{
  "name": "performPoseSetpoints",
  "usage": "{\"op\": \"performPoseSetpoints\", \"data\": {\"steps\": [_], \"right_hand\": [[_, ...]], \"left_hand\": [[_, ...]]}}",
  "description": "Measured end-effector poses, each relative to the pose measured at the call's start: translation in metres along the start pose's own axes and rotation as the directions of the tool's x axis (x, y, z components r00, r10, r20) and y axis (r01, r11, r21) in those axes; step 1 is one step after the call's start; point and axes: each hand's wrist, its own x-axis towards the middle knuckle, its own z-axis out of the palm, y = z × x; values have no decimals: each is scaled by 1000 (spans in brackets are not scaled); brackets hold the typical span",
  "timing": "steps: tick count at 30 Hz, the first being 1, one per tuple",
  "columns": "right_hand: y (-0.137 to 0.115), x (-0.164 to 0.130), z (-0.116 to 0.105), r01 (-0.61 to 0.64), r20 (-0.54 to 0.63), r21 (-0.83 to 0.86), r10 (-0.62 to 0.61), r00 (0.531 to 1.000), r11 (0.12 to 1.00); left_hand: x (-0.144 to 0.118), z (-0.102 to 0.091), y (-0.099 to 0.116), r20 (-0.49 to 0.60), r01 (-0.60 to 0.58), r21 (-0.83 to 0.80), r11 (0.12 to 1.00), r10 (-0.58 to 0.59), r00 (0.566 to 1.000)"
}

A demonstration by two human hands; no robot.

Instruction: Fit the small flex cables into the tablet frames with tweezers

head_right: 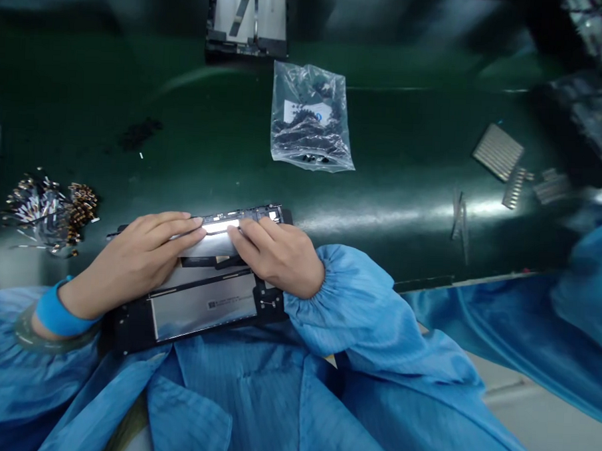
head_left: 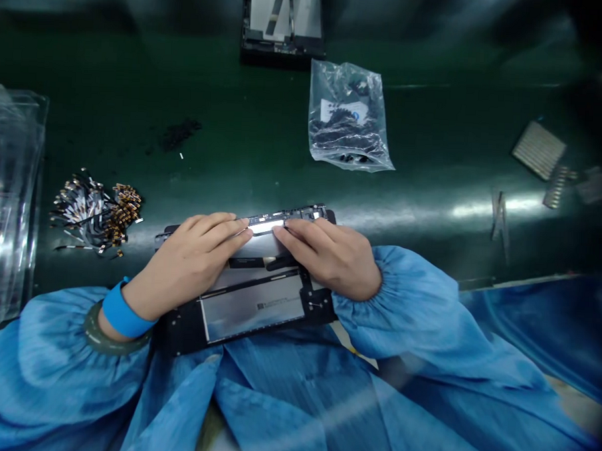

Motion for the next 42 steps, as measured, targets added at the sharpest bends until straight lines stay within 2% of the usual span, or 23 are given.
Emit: {"op": "performPoseSetpoints", "data": {"steps": [6,13,19,21,22,24,27,29,31,32,33,37,42], "right_hand": [[-1,-1,1,-5,-7,16,5,1000,1000],[0,0,0,-1,37,18,1,999,1000],[2,-3,-3,30,31,1,-30,999,1000],[8,-8,-5,-29,14,88,28,1000,996],[12,-11,-7,-92,-6,178,94,996,980],[20,-13,-11,-238,-33,417,277,960,877],[26,-3,-15,-363,7,728,524,852,581],[24,12,-14,-390,115,854,605,788,345],[18,28,-7,-418,242,893,602,761,169],[16,35,-2,-433,280,891,586,760,135],[13,41,3,-443,294,886,571,766,139],[9,51,20,-415,225,878,558,799,240],[11,49,24,-393,209,880,526,825,266]], "left_hand": [[-1,1,0,-5,-4,6,1000,4,1000],[-1,1,0,4,24,-15,1000,-24,1000],[-1,1,-2,-18,-6,-33,999,5,1000],[-2,1,-2,-35,-10,-52,999,8,999],[-2,1,-3,-41,-9,-65,998,6,999],[-3,1,-3,-46,-2,-99,995,-3,999],[-3,0,-3,-35,14,-131,991,-19,999],[-2,-1,-2,-25,20,-119,993,-24,999],[-1,-1,-2,-23,15,-98,995,-17,1000],[-1,-1,-2,-24,10,-89,996,-12,1000],[-1,-1,-2,-24,5,-82,997,-7,1000],[-3,0,-1,-23,4,-76,997,-6,1000],[-4,1,-1,-9,20,-104,994,-21,1000]]}}
